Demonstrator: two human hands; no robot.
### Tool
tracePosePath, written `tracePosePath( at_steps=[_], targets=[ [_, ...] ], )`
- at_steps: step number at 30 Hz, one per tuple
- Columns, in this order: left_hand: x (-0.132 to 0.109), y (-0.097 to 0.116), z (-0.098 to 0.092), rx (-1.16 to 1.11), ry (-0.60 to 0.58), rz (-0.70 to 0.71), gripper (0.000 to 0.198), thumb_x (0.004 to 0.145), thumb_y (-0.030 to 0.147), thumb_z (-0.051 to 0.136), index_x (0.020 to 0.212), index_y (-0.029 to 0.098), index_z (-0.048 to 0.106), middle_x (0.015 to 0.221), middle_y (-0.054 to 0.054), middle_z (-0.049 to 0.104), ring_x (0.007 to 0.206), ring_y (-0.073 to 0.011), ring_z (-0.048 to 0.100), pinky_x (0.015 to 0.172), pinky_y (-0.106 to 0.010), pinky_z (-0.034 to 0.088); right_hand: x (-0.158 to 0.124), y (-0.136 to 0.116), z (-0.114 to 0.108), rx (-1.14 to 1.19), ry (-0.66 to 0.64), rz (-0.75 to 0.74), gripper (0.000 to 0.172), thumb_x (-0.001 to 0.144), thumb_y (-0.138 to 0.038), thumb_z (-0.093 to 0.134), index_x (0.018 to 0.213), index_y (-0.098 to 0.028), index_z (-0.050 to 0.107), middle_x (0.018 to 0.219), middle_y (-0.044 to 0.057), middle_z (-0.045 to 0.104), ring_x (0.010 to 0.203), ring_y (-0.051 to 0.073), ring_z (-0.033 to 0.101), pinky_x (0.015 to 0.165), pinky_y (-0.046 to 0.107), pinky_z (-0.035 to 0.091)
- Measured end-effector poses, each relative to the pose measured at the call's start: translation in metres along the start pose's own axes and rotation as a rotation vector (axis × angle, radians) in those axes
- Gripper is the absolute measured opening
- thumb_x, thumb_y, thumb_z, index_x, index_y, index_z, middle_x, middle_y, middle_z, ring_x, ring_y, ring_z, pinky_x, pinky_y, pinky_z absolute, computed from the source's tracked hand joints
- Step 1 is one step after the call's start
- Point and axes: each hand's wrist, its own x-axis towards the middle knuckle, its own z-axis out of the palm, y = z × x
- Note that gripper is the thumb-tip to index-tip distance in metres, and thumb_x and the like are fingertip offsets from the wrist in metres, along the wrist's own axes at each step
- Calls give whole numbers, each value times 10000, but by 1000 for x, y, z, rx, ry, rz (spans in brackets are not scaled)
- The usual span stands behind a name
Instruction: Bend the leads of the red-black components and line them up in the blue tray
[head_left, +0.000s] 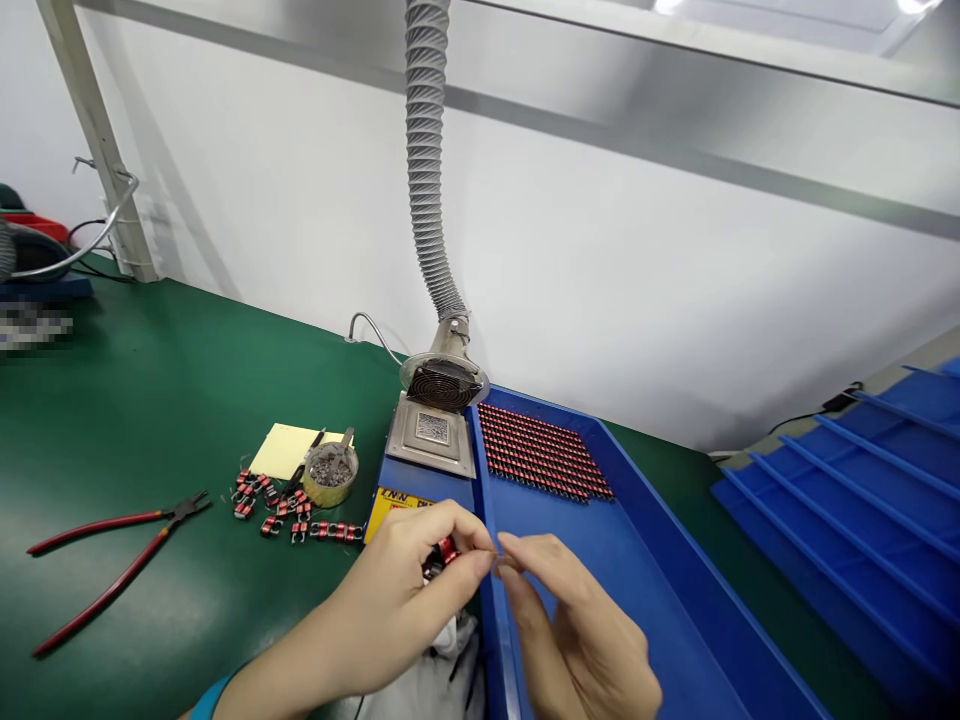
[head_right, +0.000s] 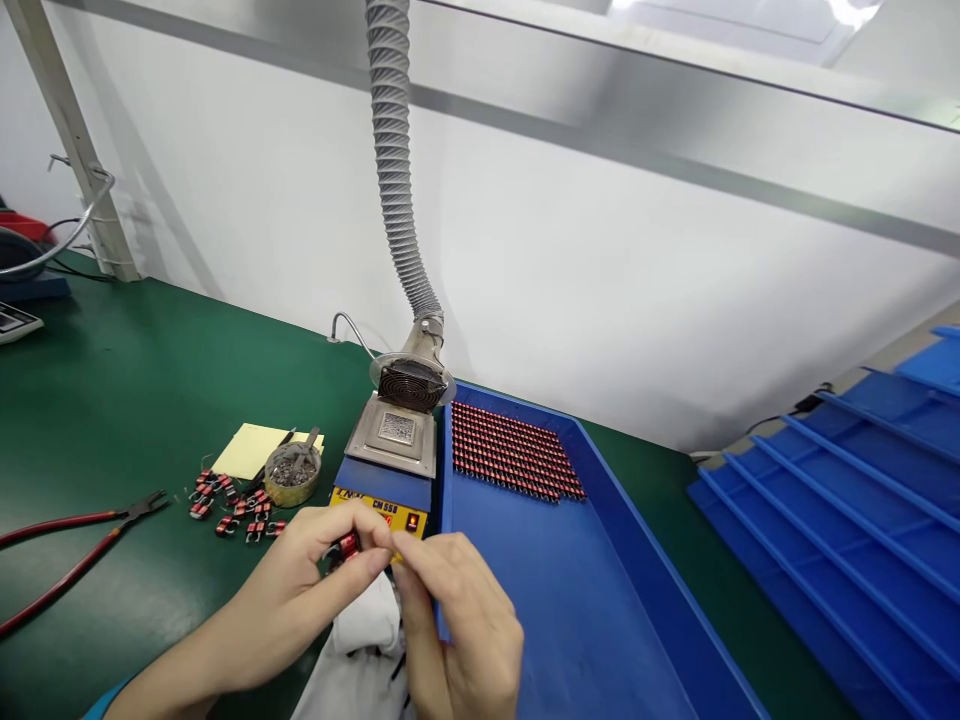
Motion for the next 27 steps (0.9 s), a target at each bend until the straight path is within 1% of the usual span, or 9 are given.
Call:
tracePosePath(
  at_steps=[3,5,7,9,12,16,21,24,27],
  targets=[
    [-1,-3,1,145,-4,109,150,949,224,478,835,202,573,769,16,605,696,-127,529,662,-219,392,1,0,1,-152,-18,-24,253,841,-32,572,965,-240,643,737,-2,665,634,139,603,602,260,473],
    [-1,-5,2,276,-2,229,172,955,197,446,843,189,576,770,-10,616,683,-141,529,649,-239,387,2,-1,1,-118,-19,113,144,886,-124,541,801,-224,599,638,-22,600,544,120,552,526,239,435],
    [-1,-7,4,364,19,300,196,956,178,422,840,179,579,762,-26,616,679,-152,525,657,-259,380,2,-2,4,32,4,307,264,944,-217,467,687,-218,528,571,-31,521,490,116,498,470,237,404],
    [1,-8,5,305,67,237,193,956,194,426,838,183,578,760,-17,607,682,-148,520,657,-258,376,0,-3,10,139,128,371,320,969,-227,421,657,-221,493,561,-31,478,503,122,487,482,243,413],
    [11,-16,2,-30,168,6,167,918,274,503,797,184,575,736,7,568,693,-138,507,648,-241,384,-10,-5,33,-36,228,108,134,901,-142,536,818,-228,597,722,17,587,695,165,581,654,301,491],
    [32,-42,-7,-269,265,-136,290,797,447,603,741,169,542,636,36,478,565,-110,428,533,-228,355,-33,-8,78,-380,61,-101,253,862,-65,560,1075,-178,639,1037,147,635,985,263,590,817,405,511],
    [42,-61,-13,-302,382,-189,423,743,585,595,770,172,508,569,70,408,463,-79,324,454,-218,258,-45,-8,100,-386,4,-100,239,885,-76,518,1075,-152,642,1116,176,634,1104,317,558,864,453,517],
    [35,-53,-11,-262,428,-130,324,818,482,570,800,159,544,641,43,451,555,-101,392,522,-229,316,-40,-9,91,-336,11,8,308,901,-214,572,1205,-167,587,1156,178,629,1075,310,593,853,455,534],
    [29,-42,-11,-185,444,-60,220,869,369,546,808,160,577,711,17,522,668,-131,467,631,-248,377,-39,-16,86,-382,75,38,278,886,-209,609,1164,-200,612,1144,165,646,1036,303,629,841,443,539]
  ],
)
